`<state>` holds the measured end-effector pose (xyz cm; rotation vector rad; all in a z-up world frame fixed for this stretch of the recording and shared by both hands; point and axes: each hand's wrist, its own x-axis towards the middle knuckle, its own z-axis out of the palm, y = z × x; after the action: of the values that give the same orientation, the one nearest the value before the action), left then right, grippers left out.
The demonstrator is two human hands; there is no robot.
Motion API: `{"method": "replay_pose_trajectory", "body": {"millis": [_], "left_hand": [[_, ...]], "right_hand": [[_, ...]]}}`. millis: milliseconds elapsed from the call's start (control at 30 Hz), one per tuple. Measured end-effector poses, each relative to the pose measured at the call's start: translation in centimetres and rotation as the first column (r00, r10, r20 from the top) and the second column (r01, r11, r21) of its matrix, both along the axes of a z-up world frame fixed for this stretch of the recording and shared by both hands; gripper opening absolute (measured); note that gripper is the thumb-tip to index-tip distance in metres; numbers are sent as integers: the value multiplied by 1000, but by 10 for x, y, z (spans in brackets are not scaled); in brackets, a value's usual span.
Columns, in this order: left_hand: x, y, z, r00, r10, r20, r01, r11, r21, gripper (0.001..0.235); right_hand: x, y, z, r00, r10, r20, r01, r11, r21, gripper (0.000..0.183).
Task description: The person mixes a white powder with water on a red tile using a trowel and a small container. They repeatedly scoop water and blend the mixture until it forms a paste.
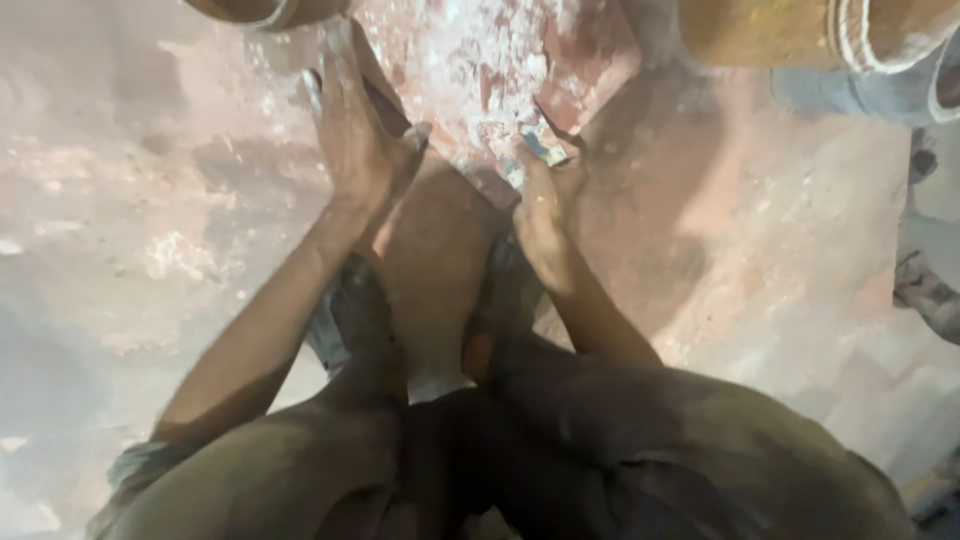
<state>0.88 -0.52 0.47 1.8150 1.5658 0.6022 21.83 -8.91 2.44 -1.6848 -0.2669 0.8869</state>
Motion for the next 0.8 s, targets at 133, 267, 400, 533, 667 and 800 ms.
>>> {"method": "replay_pose_trajectory", "body": {"millis": [133,267,400,533,667,800], "left_hand": [[-5,-1,1,999,8,40,-10,999,47,131],[-6,2,-7,1000,-14,20,12,997,77,131],[-5,-5,-14,999,-6,47,1,996,94,133],[-3,-2,-19,1000,-17,-1,17,990,137,136],[-1,1,-19,1000,-16,-18,17,996,89,136],[-2,0,-11,1000,-6,13,5,997,83,135]], "right_hand": [[-2,30,25,993,79,-90,-63,984,169,55],[21,58,54,919,312,243,-332,942,44,63],[42,73,69,367,476,799,-493,828,-267,46],[55,91,70,203,562,802,-548,744,-383,24],[57,111,64,-195,277,941,-723,608,-329,15],[55,110,60,-397,357,845,-627,567,-534,11]]}}
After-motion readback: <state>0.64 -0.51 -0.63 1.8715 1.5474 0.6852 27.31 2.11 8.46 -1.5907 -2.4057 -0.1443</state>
